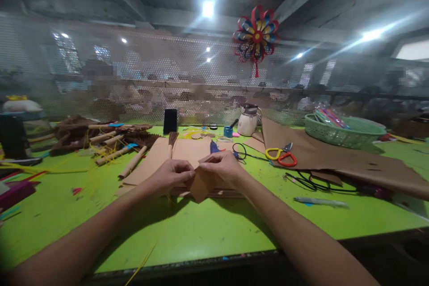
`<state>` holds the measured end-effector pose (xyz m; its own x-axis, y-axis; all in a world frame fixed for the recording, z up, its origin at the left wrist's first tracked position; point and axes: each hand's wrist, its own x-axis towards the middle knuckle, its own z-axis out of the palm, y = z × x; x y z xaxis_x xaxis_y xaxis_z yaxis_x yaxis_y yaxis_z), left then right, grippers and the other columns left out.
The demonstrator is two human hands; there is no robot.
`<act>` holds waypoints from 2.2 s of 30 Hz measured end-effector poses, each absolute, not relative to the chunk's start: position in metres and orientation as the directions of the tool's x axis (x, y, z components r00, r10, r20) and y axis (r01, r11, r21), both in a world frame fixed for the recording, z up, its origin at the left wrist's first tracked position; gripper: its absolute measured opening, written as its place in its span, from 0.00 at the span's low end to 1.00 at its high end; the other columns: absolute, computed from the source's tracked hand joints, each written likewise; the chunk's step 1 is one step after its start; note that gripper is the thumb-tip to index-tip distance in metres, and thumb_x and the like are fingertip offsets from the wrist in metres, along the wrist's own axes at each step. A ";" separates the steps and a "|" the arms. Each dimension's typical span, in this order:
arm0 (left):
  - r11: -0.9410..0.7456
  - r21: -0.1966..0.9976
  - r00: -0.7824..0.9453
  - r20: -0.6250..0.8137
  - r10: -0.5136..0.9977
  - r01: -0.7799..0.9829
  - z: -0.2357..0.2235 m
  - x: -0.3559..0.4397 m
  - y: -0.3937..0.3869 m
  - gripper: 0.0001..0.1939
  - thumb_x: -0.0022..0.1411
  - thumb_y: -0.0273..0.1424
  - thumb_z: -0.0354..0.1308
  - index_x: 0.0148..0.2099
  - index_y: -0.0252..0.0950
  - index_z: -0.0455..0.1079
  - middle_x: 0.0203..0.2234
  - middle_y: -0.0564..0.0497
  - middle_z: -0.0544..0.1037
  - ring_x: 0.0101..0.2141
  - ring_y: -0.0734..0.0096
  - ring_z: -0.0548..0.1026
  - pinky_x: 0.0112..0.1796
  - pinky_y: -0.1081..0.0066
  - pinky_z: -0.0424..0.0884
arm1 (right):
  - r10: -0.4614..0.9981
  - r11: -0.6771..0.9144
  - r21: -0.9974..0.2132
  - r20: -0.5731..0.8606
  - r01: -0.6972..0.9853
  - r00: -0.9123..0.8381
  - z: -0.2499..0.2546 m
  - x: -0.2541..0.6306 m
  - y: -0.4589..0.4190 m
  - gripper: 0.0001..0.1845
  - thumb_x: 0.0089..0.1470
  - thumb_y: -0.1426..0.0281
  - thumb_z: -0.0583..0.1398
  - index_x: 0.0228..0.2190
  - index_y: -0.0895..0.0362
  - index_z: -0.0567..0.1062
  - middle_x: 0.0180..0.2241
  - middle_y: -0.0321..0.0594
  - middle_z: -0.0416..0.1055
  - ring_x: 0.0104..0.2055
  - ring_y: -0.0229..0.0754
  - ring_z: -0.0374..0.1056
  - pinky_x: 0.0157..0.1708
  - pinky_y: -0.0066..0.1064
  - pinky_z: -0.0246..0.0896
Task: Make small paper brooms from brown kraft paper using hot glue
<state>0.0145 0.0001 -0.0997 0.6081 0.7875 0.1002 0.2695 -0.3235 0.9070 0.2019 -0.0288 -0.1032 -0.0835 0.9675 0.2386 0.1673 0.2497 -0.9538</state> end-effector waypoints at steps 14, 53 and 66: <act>-0.444 0.864 0.577 0.241 0.781 0.240 -0.094 0.014 -0.002 0.16 0.50 0.41 0.58 0.24 0.31 0.67 0.18 0.54 0.69 0.22 0.76 0.63 0.23 0.76 0.58 | 0.966 0.260 -0.958 0.258 0.123 -0.036 -0.098 0.195 -0.035 0.14 0.38 0.61 0.65 0.21 0.61 0.76 0.19 0.35 0.68 0.22 0.33 0.59 0.24 0.26 0.52; -0.295 0.884 0.644 -0.009 0.765 0.363 -0.122 0.005 0.023 0.11 0.57 0.37 0.51 0.30 0.34 0.63 0.16 0.55 0.66 0.16 0.76 0.64 0.19 0.74 0.63 | 0.957 0.136 -0.930 0.035 0.341 -0.287 -0.110 0.233 -0.016 0.21 0.42 0.55 0.62 0.15 0.62 0.71 0.14 0.33 0.61 0.18 0.31 0.55 0.21 0.26 0.48; -0.573 0.682 0.703 0.121 0.701 0.454 -0.100 0.015 0.027 0.10 0.51 0.34 0.52 0.28 0.33 0.70 0.20 0.54 0.72 0.22 0.74 0.66 0.24 0.75 0.60 | 0.901 0.435 -0.709 0.334 0.555 -0.279 -0.105 0.231 -0.012 0.13 0.43 0.63 0.62 0.24 0.60 0.80 0.23 0.40 0.73 0.26 0.39 0.64 0.28 0.29 0.57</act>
